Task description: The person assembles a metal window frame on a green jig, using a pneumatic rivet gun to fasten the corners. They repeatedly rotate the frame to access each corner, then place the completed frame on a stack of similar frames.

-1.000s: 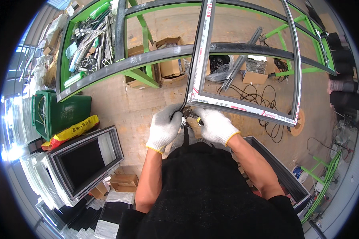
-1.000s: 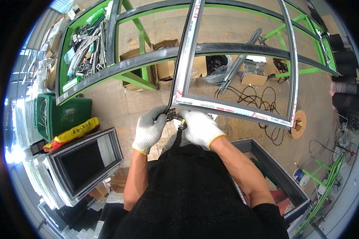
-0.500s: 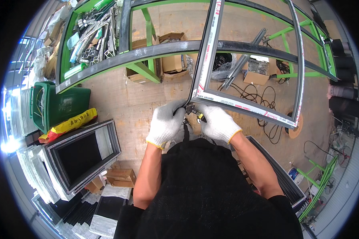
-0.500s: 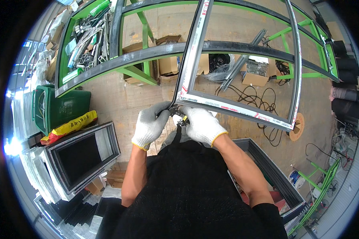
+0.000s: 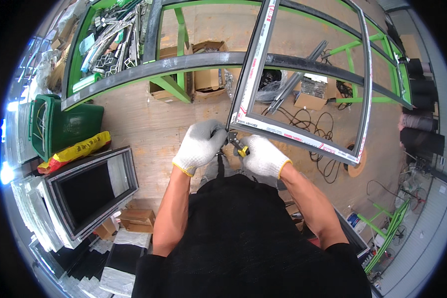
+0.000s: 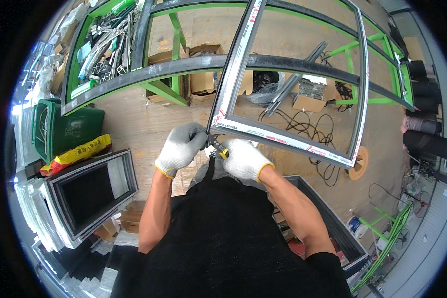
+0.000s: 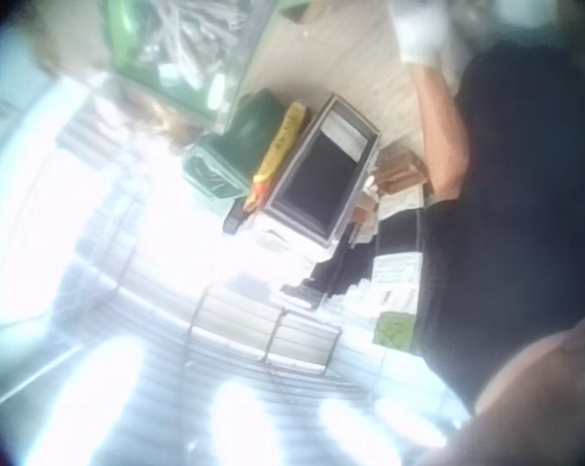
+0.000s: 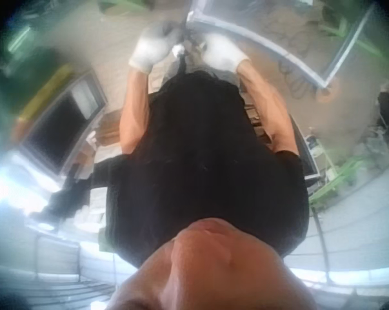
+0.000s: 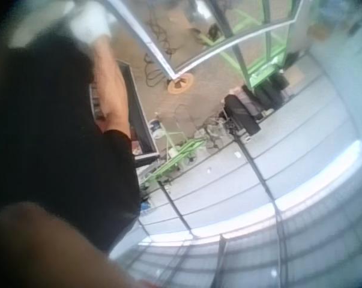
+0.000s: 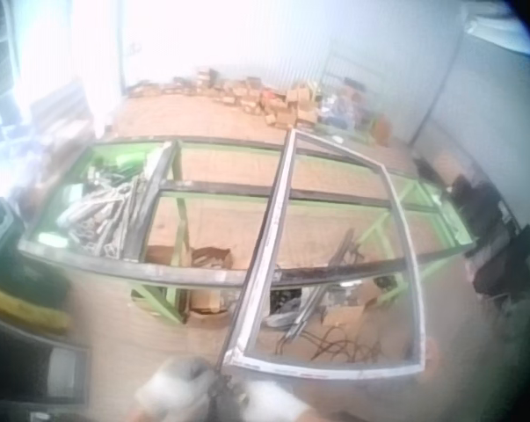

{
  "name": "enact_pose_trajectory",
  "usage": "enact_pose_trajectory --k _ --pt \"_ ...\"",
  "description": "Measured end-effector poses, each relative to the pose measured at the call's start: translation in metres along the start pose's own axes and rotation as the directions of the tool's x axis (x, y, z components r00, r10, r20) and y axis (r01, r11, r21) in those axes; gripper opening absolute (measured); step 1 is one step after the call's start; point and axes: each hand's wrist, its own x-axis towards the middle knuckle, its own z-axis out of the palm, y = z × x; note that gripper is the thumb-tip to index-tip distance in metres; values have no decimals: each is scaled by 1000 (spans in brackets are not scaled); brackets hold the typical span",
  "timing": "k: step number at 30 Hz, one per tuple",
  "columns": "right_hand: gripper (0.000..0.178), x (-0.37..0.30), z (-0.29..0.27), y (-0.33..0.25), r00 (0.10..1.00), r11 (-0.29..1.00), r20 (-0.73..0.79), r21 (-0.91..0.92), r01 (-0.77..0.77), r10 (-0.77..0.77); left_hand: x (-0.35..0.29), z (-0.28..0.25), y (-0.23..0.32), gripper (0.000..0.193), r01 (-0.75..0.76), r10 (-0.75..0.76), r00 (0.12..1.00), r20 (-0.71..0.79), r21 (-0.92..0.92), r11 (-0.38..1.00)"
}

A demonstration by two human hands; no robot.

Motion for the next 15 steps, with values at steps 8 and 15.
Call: enact_pose_trajectory --k 8,15 --pt "52 -47 -57 -26 952 992 300 -92 86 -55 -28 37 -9 23 10 -37 964 -262 -101 995" --pt "46 -4 -132 -73 854 843 22 -151 516 -519 -48 79 -4 29 76 -129 912 -390 -149 986"
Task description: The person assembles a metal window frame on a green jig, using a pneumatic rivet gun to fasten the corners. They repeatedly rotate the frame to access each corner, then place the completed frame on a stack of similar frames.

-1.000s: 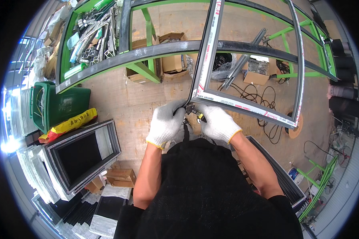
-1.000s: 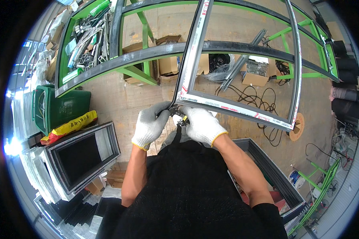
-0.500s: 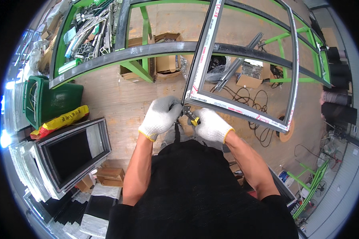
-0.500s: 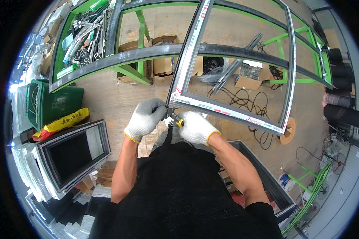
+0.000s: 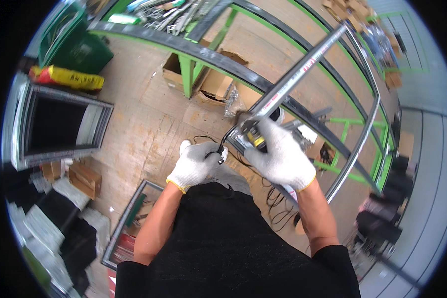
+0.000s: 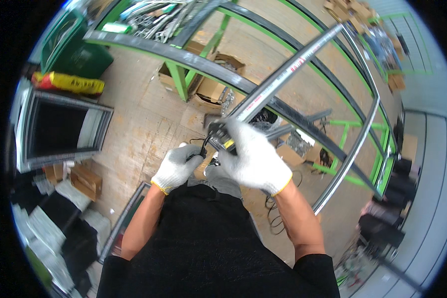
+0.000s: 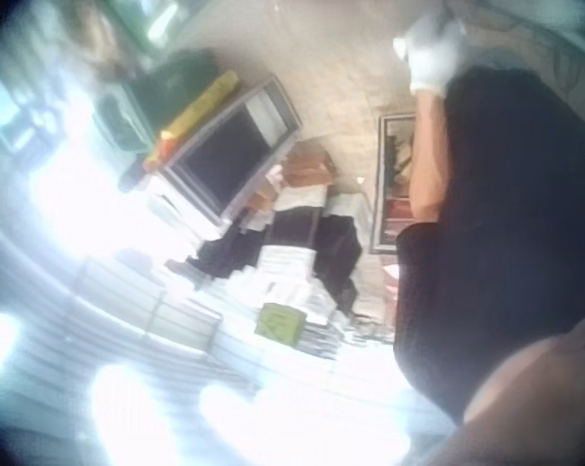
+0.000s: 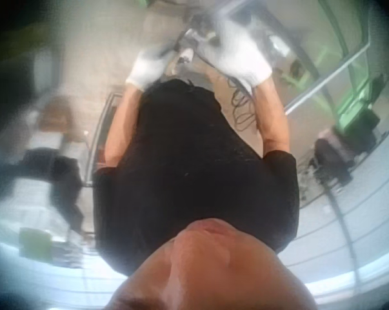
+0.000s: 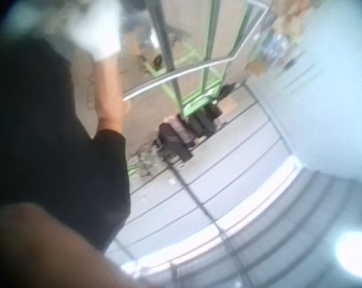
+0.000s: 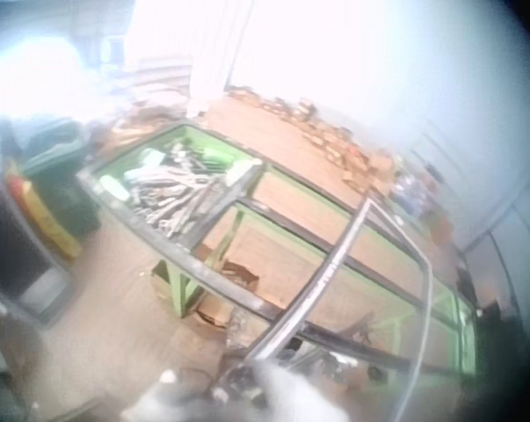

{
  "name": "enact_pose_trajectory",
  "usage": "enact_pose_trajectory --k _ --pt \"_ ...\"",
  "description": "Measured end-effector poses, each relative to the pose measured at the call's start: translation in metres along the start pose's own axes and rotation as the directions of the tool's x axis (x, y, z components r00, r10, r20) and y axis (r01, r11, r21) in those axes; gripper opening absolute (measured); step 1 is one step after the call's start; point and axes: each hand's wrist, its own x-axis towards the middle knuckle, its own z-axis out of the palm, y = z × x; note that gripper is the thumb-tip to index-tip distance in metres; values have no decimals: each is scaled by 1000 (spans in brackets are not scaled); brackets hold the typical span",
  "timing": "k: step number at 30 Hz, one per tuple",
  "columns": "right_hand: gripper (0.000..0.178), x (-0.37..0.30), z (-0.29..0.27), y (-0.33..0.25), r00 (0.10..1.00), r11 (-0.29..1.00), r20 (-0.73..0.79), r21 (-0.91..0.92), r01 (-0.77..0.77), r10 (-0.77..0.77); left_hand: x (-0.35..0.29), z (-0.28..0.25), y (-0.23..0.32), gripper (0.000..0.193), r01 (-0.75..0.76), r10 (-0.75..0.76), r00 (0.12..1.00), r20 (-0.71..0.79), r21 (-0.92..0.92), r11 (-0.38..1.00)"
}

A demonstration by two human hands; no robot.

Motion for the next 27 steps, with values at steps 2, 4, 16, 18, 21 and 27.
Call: enact_pose_trajectory --k 2,4,16,18,21,27 --pt "32 25 -14 1 1000 1000 -6 -17 -20 20 -4 11 4 29 63 -63 994 -91 4 998" --pt "26 57 -26 8 979 998 200 -65 -13 26 -7 19 8 28 123 -123 980 -154 -9 992" --pt "41 149 42 27 458 703 882 -258 663 -108 -17 62 30 22 136 -185 835 -518 -131 982" --pt "40 151 39 21 437 728 889 -209 653 -137 -17 63 34 23 127 -252 814 -524 -263 956" --pt "34 156 30 8 426 807 896 -158 569 -125 -17 69 48 25 96 -312 783 -538 -391 915" --pt "33 161 21 -6 436 673 898 -360 646 61 -3 82 68 32 173 -524 701 -484 -597 783"
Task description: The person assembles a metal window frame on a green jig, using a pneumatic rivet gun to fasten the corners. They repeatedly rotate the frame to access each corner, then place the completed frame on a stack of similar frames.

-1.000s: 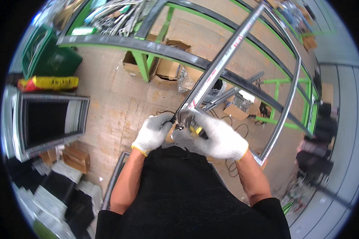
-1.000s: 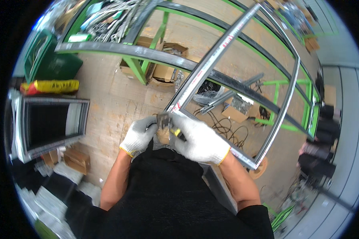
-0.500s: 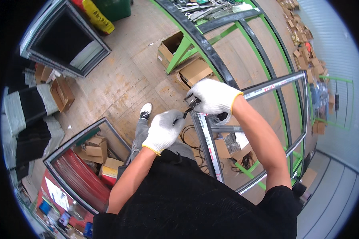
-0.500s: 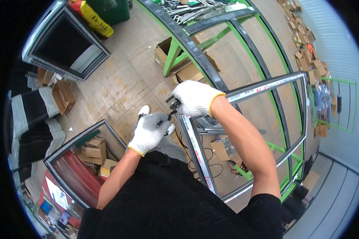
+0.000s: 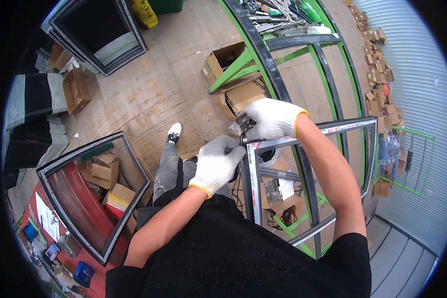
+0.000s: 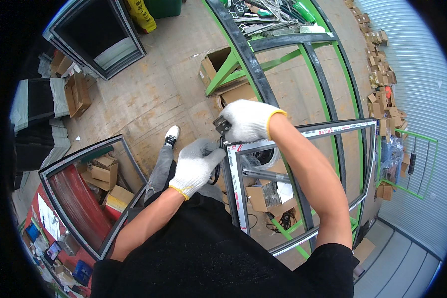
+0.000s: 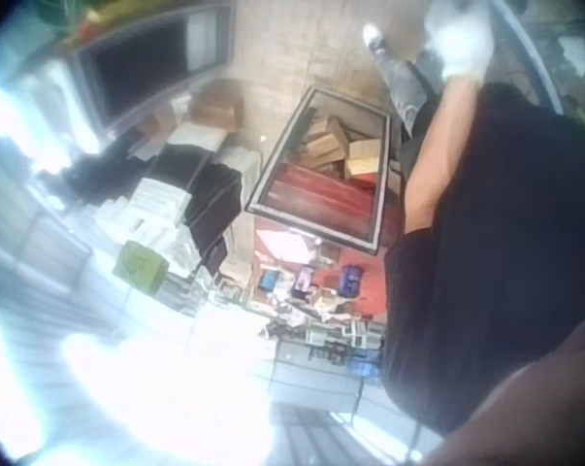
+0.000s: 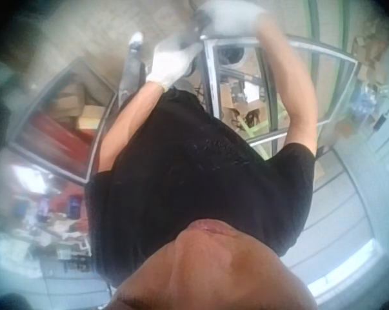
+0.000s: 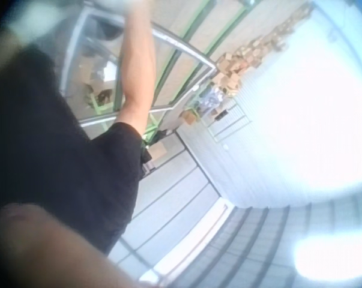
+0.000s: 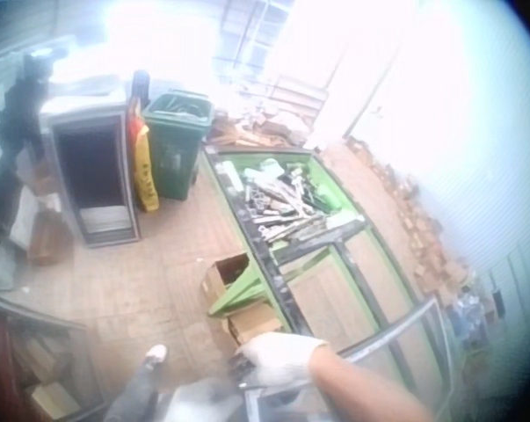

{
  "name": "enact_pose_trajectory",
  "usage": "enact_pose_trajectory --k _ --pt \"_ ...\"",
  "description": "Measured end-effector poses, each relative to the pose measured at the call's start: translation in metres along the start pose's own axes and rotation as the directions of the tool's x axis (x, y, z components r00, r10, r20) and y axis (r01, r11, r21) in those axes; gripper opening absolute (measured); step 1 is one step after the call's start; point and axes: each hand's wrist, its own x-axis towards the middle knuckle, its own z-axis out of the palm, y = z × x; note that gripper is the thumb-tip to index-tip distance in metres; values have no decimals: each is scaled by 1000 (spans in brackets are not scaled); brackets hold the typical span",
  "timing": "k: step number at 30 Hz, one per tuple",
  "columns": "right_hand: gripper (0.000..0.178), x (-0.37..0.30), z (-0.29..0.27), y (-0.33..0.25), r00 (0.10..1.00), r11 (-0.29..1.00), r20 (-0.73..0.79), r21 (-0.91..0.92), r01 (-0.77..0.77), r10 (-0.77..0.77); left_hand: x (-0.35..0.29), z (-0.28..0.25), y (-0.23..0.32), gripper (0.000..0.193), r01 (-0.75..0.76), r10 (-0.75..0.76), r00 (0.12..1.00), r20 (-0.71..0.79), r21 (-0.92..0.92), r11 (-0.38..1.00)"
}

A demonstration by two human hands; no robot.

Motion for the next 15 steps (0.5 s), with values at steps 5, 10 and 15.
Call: enact_pose_trajectory --k 5,10,15 --pt "31 19 15 -3 1000 996 -20 -94 -2 1 -4 7 -11 34 187 -187 982 6 -42 981" --pt "28 25 27 1 996 986 -74 -165 28 -41 4 14 -20 39 91 -91 996 -7 -36 995" --pt "37 24 28 3 999 988 -32 -155 -18 13 11 12 -21 45 97 -100 989 110 33 995"
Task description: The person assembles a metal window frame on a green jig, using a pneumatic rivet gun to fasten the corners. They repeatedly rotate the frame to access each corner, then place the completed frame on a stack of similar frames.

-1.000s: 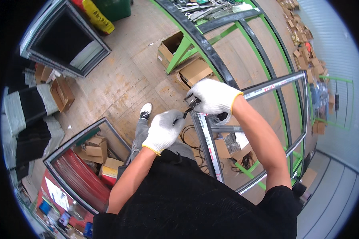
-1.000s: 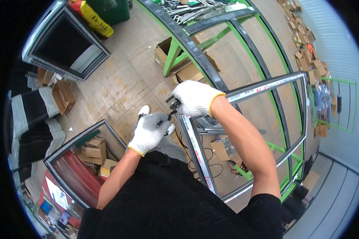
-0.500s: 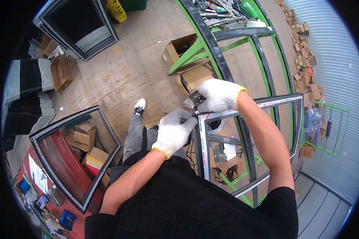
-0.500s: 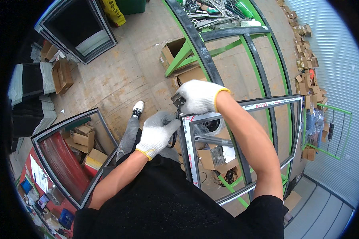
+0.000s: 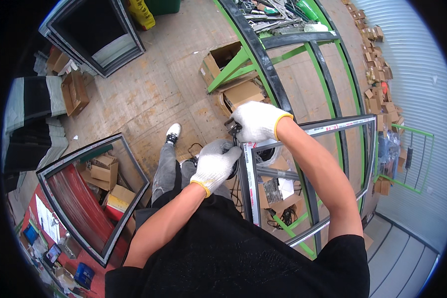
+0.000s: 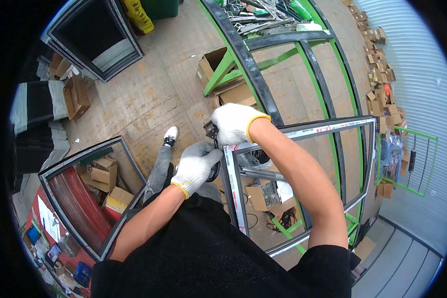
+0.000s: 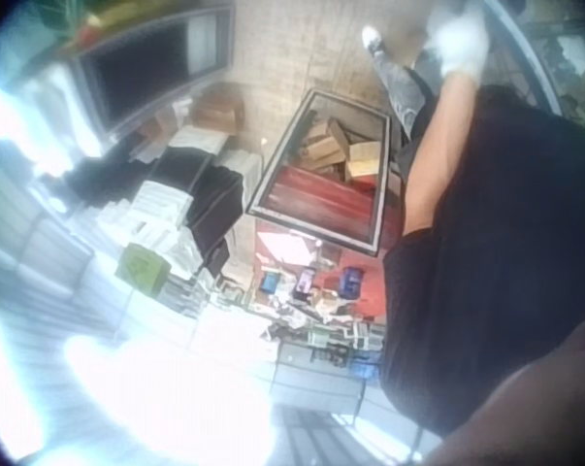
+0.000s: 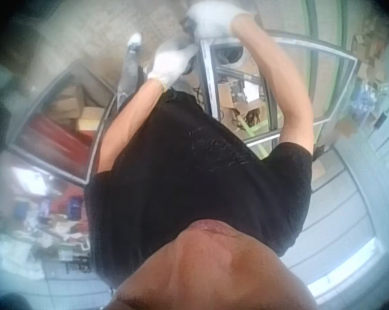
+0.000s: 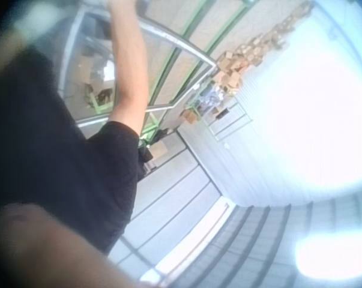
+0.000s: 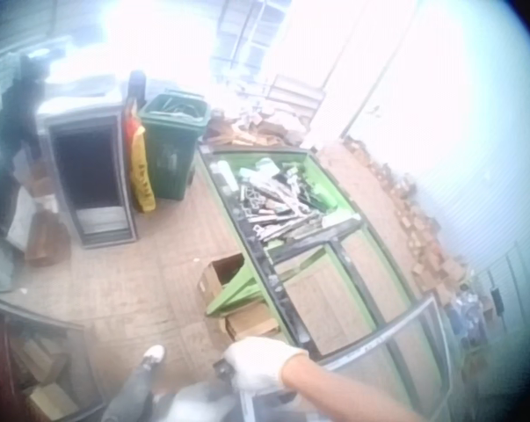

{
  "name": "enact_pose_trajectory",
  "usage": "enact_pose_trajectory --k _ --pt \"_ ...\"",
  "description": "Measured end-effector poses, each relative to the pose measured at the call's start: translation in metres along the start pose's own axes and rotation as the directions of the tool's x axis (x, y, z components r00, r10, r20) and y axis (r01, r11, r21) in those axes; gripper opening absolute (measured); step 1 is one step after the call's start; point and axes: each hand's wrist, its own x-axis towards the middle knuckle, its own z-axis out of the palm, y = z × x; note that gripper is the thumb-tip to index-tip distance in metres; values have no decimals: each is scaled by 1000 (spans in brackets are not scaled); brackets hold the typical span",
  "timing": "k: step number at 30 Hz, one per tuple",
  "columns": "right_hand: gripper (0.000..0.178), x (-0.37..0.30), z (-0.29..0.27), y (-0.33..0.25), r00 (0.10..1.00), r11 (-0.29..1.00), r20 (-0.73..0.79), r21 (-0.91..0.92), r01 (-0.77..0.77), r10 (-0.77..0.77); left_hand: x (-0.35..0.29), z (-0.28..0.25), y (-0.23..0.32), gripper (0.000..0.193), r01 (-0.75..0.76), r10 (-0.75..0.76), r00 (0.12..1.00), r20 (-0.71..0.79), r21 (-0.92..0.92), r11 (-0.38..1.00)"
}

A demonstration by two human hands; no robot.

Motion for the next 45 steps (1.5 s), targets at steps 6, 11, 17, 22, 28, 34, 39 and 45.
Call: enact_pose_trajectory --k 6,11,17,22,28,34,39,45 --pt "32 -1 -2 -2 999 995 -32 91 -38 41 13 -12 1 41 31 -29 997 67 -31 999" --pt "33 -2 -2 -2 998 992 1 107 -62 63 14 -3 0 39 -122 125 991 -55 57 991" --pt "33 -13 -3 7 999 981 -24 193 -38 43 14 0 -3 40 -83 85 995 -56 41 996" --pt "35 -34 -4 25 989 994 -106 25 -102 104 20 -7 0 40 -188 187 982 -13 -98 977" --pt "36 -39 8 37 988 987 -103 128 -98 112 39 -27 17 43 -276 248 948 200 124 953" --pt "39 -41 15 48 990 992 -93 81 -102 109 40 -22 30 40 -244 206 965 163 262 934" --pt "45 -44 14 52 987 988 -102 102 -114 124 40 -23 43 44 -236 200 970 141 322 917" --pt "53 -33 23 57 987 975 -78 189 -121 137 49 -16 58 48 -139 56 976 211 401 905"
